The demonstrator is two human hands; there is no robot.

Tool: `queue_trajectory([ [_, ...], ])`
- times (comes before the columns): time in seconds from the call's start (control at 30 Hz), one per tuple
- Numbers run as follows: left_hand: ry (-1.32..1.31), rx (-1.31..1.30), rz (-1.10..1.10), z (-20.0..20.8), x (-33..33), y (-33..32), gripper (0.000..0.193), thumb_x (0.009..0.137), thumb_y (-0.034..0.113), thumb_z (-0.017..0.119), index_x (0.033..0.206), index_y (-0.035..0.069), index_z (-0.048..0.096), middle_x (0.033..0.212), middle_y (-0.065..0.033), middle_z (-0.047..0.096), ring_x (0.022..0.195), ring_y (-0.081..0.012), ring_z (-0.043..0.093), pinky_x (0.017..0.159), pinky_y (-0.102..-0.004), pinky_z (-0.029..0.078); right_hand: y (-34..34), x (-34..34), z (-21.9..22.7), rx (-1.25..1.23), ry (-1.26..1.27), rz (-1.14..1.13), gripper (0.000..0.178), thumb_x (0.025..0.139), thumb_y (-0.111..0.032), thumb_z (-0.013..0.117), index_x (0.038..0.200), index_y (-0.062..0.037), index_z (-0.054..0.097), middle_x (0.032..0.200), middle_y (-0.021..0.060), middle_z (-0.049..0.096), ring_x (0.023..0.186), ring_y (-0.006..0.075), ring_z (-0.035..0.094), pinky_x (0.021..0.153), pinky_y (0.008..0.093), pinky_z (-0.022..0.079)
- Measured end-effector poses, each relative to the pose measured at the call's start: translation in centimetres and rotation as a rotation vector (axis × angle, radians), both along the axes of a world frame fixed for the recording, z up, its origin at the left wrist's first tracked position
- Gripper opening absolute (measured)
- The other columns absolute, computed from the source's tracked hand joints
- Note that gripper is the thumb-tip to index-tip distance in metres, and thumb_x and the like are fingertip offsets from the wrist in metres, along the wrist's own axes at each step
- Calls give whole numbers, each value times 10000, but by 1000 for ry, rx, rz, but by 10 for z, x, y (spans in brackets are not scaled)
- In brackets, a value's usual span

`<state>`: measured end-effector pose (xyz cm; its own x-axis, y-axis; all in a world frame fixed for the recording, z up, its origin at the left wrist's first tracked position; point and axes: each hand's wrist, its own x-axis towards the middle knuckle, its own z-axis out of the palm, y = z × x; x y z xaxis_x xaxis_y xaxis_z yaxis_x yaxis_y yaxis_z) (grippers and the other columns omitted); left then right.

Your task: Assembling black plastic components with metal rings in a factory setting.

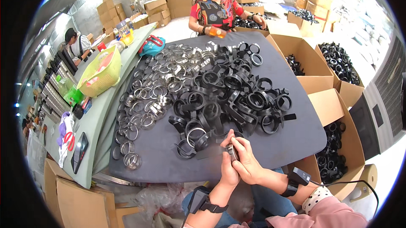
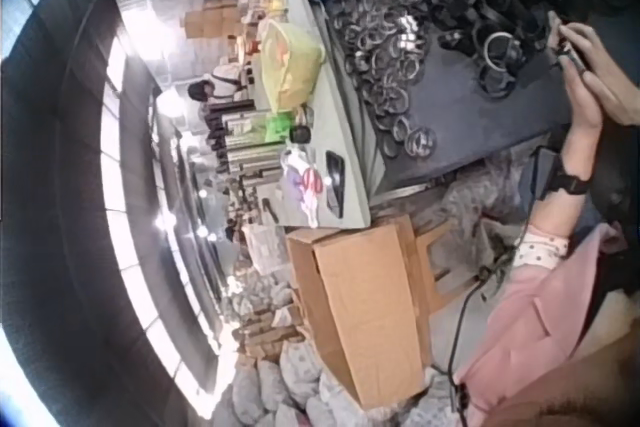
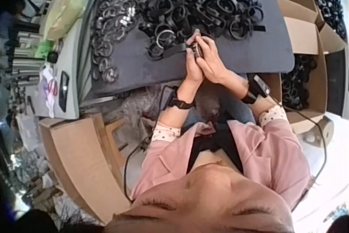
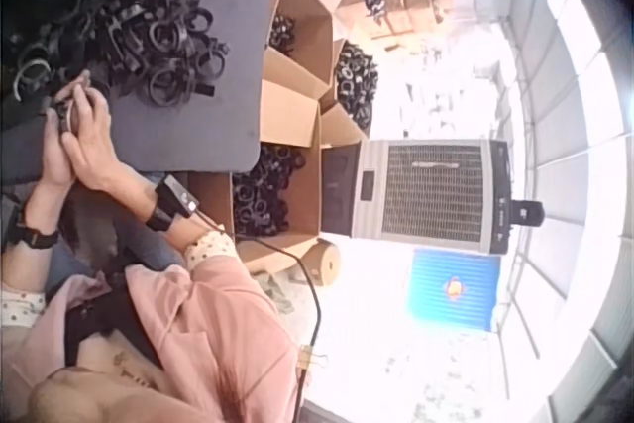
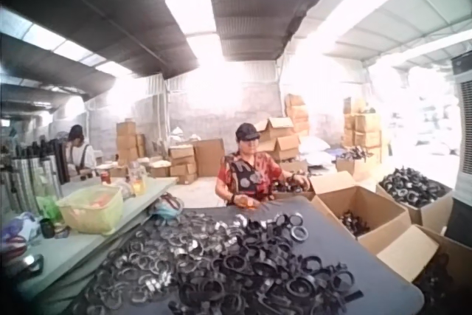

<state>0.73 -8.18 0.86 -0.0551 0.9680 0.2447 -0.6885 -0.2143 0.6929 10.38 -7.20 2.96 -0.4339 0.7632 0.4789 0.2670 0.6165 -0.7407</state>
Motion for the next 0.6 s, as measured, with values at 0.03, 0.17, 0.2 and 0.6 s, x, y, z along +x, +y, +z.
queue_trajectory([
  [0.03,0,-14,-6,0,2,2,675,948,595,378,1394,93,314,1526,-61,271,1402,-227,254,1123,-413,269,2,2,-5,-34,15,5,678,859,-202,522,1436,14,239,1372,255,278,1242,432,335,1068,505,268],
  [0.17,75,-4,-33,4,15,7,727,946,586,403,1453,95,225,1522,-67,259,1383,-227,276,1128,-404,256,10,21,0,-97,31,28,667,850,-158,534,1430,12,253,1358,261,288,1232,439,348,1056,500,301],
  [0.2,100,-25,-23,1,19,6,752,948,584,402,1475,94,182,1519,-75,256,1383,-229,277,1130,-396,247,16,31,8,56,53,32,626,833,-112,529,1400,19,299,1322,252,333,1211,432,370,1044,484,325],
  [0.6,743,156,-8,5,9,3,761,881,365,652,1443,29,264,1507,-163,189,1228,-278,487,980,-392,415,299,239,-26,-100,-468,-1002,730,843,-421,648,1343,47,396,1291,300,484,1215,434,457,1026,486,353],
])
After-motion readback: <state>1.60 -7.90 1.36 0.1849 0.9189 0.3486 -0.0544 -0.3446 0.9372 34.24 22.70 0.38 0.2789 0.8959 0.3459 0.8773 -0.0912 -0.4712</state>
